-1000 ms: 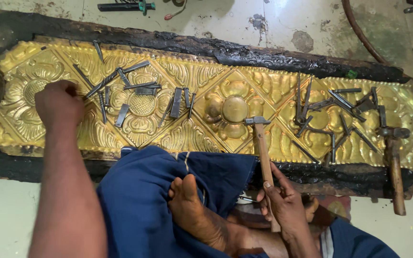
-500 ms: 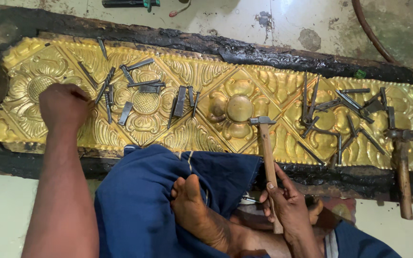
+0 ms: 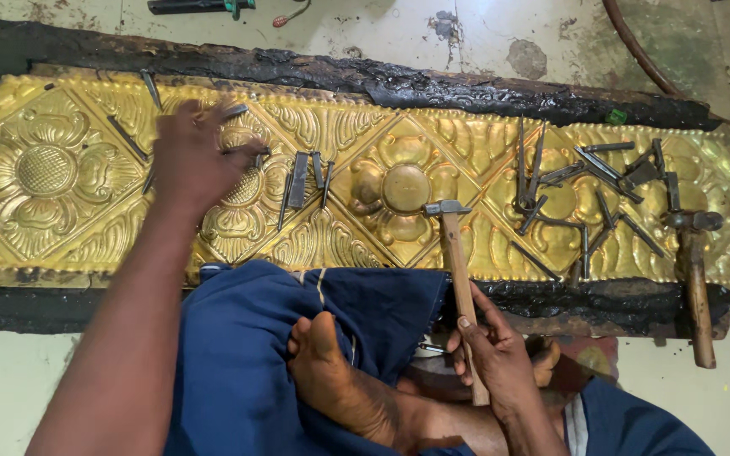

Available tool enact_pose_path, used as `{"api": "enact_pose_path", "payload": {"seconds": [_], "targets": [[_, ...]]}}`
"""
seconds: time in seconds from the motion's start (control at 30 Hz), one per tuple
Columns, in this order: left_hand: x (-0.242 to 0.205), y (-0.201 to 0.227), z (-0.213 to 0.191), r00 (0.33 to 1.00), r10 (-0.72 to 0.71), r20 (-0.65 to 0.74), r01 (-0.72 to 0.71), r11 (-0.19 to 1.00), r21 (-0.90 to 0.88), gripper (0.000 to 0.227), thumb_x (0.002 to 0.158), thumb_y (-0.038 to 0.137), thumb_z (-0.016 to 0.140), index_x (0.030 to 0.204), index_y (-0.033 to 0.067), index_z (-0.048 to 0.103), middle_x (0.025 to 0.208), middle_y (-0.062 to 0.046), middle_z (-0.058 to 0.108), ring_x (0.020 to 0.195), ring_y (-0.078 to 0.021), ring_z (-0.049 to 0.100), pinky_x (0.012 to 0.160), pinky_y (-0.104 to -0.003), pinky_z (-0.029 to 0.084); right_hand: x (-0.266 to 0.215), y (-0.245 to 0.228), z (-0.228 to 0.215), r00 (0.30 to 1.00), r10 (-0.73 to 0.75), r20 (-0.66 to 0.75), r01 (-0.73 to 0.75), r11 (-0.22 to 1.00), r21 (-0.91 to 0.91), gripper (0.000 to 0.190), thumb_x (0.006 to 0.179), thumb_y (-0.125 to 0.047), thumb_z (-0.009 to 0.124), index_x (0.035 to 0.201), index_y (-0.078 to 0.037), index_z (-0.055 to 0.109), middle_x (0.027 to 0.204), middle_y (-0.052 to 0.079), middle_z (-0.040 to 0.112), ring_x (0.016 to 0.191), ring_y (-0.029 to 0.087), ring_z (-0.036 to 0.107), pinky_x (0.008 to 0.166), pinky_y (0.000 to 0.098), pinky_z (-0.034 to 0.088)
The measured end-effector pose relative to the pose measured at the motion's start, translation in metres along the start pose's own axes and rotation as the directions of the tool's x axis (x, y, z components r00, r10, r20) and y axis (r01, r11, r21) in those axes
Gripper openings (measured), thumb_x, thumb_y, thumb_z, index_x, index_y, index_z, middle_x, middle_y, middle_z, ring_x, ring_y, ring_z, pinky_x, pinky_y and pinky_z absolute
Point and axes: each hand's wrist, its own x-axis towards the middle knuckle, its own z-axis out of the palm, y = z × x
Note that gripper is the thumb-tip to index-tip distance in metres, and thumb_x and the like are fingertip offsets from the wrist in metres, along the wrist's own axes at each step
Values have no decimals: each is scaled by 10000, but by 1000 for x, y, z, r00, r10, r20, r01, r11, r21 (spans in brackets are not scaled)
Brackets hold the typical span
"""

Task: The person is hammering and chiseling a large, ornate brass panel to refine its embossed floral patterns. They use a hammer and various chisels to shape the metal, occasionally switching tools to work on different sections of the design.

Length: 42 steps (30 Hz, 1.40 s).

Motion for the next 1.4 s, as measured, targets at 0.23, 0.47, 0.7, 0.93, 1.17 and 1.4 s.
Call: {"api": "enact_pose_path", "payload": {"seconds": [0.23,0.47,0.7,0.93,1.17,1.4], "targets": [[-12,91,16,898,303,319,-351,930,104,644,692,482,820,1300,299,715,1341,-83,587,1239,-359,489,952,-601,398,7,9,-5,999,20,43,-23,998,62,661,928,-156,619,1557,-244,437,667,74,693,428,127,580,357,270,447],[11,148,25,852,492,178,-512,855,87,237,809,278,783,994,130,802,1122,-78,708,1124,-348,593,904,-514,485,5,6,-6,995,2,96,-12,994,104,625,969,-191,646,1566,-226,466,688,45,689,476,103,606,414,253,486],[7,287,85,721,691,-49,-675,685,-275,34,830,86,691,820,75,723,888,-141,710,908,-363,681,801,-484,554,8,8,-5,991,-32,133,14,991,130,633,971,-176,642,1577,-201,459,695,19,655,489,99,587,419,251,471],[-65,411,159,913,385,136,-372,921,-112,107,877,63,623,903,37,724,859,-178,727,792,-338,736,604,-432,609,33,56,-21,986,-130,101,129,992,15,479,994,-113,605,1457,-87,484,720,41,658,533,113,599,462,264,496],[-61,411,149,927,370,64,-355,919,-174,106,856,86,630,907,65,721,901,-146,710,853,-339,712,612,-455,591,36,56,-21,983,-125,133,129,991,-25,474,990,-111,608,1449,-87,493,725,54,665,524,115,597,464,272,496],[-5,272,72,899,420,-123,-401,677,-618,142,811,121,816,919,70,740,865,-107,713,821,-275,708,731,-429,577,10,8,-8,988,-27,149,6,991,136,593,980,-165,619,1554,-169,471,695,39,654,488,102,575,447,254,485]]}}
